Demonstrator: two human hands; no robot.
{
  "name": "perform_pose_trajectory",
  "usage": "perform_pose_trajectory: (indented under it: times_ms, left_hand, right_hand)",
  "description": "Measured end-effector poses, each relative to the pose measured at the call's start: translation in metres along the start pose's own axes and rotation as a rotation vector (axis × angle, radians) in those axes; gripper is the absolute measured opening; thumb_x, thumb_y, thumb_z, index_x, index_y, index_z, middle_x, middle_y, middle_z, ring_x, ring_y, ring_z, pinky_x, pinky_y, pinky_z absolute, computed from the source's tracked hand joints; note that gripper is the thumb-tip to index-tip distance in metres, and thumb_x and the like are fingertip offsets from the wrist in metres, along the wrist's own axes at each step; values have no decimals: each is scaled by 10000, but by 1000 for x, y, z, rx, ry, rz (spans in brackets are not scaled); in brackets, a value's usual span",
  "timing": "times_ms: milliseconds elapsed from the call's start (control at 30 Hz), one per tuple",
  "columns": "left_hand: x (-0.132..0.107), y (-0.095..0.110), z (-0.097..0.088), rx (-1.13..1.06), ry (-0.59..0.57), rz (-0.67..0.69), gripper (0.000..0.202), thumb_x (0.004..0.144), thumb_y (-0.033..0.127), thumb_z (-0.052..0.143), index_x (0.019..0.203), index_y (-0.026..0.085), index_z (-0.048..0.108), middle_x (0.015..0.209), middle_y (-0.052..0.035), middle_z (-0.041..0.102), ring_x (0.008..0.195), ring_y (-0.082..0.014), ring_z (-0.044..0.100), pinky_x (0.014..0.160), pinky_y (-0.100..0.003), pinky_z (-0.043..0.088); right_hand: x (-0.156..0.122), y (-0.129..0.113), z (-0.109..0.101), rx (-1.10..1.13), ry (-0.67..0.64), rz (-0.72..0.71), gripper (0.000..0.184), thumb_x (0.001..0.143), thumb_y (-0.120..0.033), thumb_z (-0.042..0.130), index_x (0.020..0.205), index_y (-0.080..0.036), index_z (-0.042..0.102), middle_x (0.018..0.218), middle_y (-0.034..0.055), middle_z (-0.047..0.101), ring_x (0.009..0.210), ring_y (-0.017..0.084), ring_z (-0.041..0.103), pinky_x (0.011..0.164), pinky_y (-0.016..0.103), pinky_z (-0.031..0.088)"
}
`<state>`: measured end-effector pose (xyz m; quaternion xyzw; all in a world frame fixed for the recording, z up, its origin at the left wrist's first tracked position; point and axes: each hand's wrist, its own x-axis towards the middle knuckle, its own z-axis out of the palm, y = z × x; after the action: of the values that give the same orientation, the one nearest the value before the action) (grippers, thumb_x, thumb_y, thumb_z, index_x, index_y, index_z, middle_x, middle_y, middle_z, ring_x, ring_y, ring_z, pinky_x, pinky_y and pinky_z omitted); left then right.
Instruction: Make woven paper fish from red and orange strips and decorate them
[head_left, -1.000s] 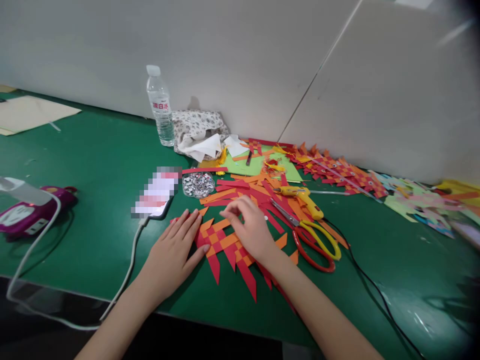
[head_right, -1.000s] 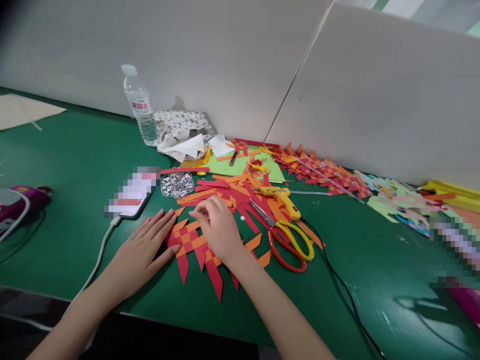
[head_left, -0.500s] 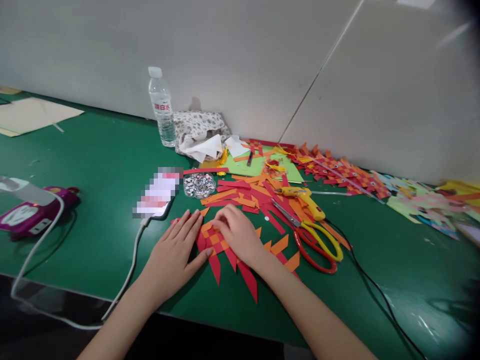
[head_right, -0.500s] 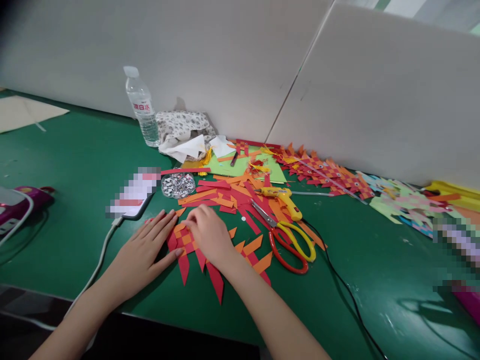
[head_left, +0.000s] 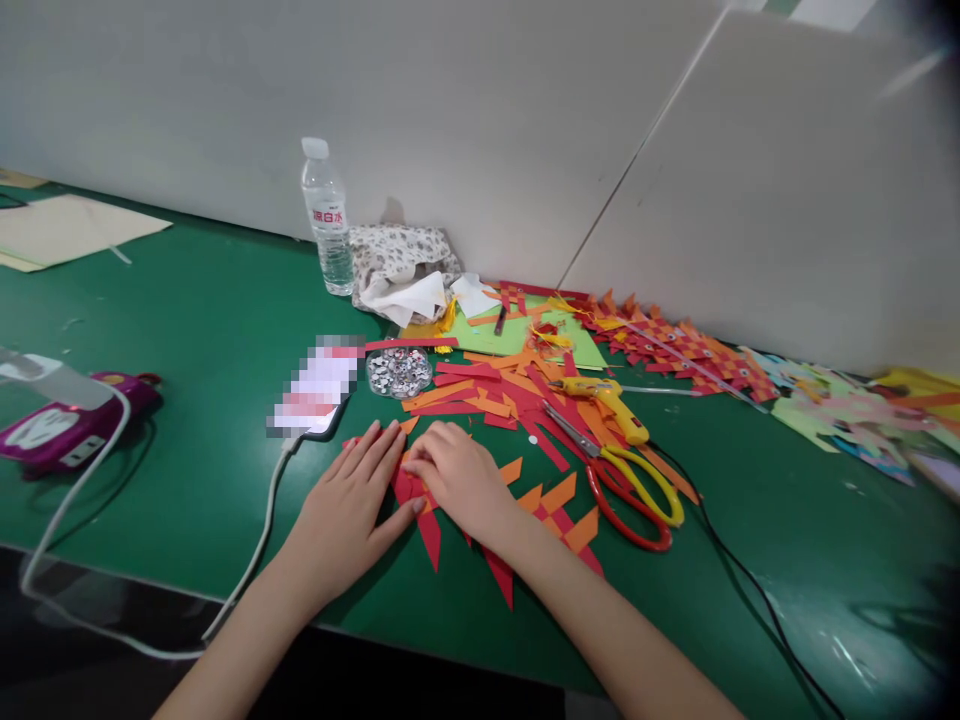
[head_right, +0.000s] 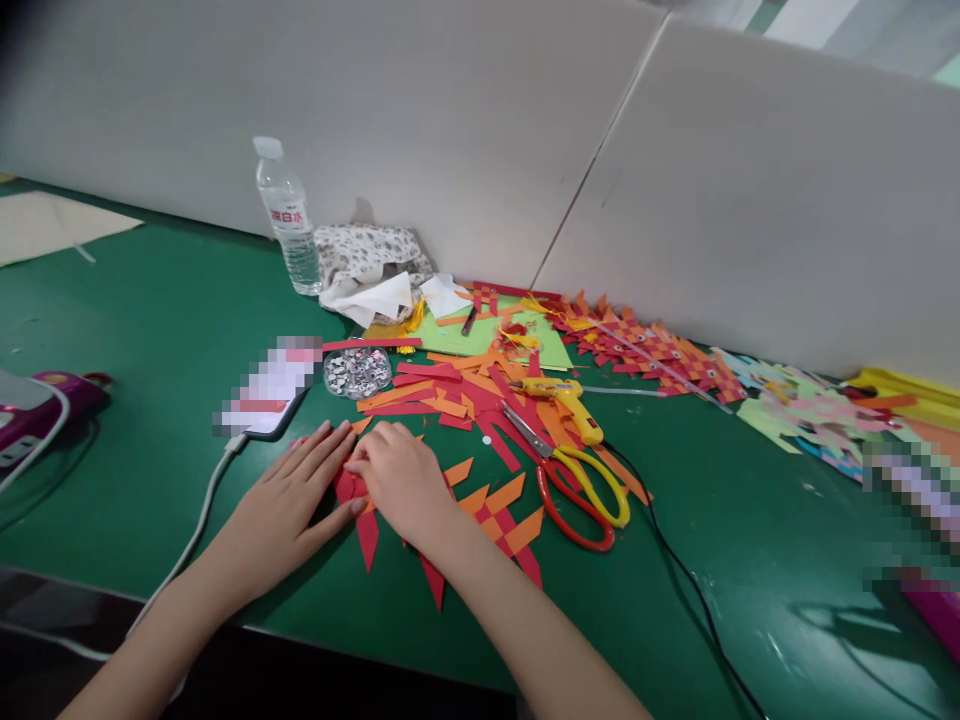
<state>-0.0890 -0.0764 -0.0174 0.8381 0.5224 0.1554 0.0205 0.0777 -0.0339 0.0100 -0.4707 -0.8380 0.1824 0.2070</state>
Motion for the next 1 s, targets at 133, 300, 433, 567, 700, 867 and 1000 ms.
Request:
perform_pose_trajectory:
  times_ms: [133, 300, 433, 567, 700, 867, 1000]
  left_hand:
    - [0, 0, -1, 3, -36, -18, 677, 892, 550, 373, 1433, 150, 297, 1478, -106, 345, 1380, -270, 258, 1079, -450, 323]
    - [0, 0, -1, -10, -19, -13, 669, 893, 547, 376, 1432, 159, 300, 1473, -104, 355, 1376, -273, 269, 1076, -455, 324]
    - [1, 1, -1, -4, -11, -12, 670, 889, 547, 387, 1434, 168, 298, 1466, -107, 364, 1370, -278, 283, 1077, -457, 321]
    - [0, 1, -2, 2, -25, -16, 673, 887, 552, 386, 1427, 157, 312, 1467, -106, 363, 1369, -279, 284, 1074, -463, 327]
    - [0, 1, -2, 15, -32, -21, 672, 890, 551, 381, 1426, 152, 314, 1469, -101, 358, 1371, -279, 282, 1074, -466, 330]
    - [0, 1, -2, 33, -75, -46, 686, 891, 569, 350, 1429, 145, 311, 1484, -81, 330, 1376, -267, 272, 1078, -446, 335]
    - [-1, 0, -1, 40, -58, -39, 681, 890, 559, 359, 1439, 162, 293, 1482, -68, 336, 1376, -270, 271, 1086, -446, 323]
  right_hand:
    - [0, 11, -27, 154, 299, 116, 165, 904, -321, 504, 792, -206, 541, 843, 18, 565, 794, 148, 535, 714, 273, 422]
    - [-12, 17, -44, 112, 25, 65, 140, 859, -302, 585, 760, -204, 572, 794, -3, 567, 801, 149, 524, 704, 271, 398]
    - [-20, 15, -28, 15, -123, 43, 148, 816, -345, 640, 802, -204, 596, 796, -1, 582, 801, 156, 509, 661, 264, 391]
    - [-20, 13, -17, -62, -108, 1, 174, 864, -288, 581, 715, -197, 574, 752, 10, 589, 780, 166, 510, 683, 291, 412]
    - [-21, 23, -29, 104, 252, 137, 179, 901, -300, 503, 766, -197, 560, 869, 51, 632, 825, 171, 583, 721, 313, 481]
    - [-28, 42, -72, 408, 871, 258, 178, 832, -360, 599, 854, -185, 571, 841, 66, 697, 756, 186, 679, 726, 351, 556]
    - [-35, 51, -96, 356, 981, 288, 177, 726, -308, 714, 800, -181, 615, 757, 42, 707, 729, 198, 701, 720, 330, 569]
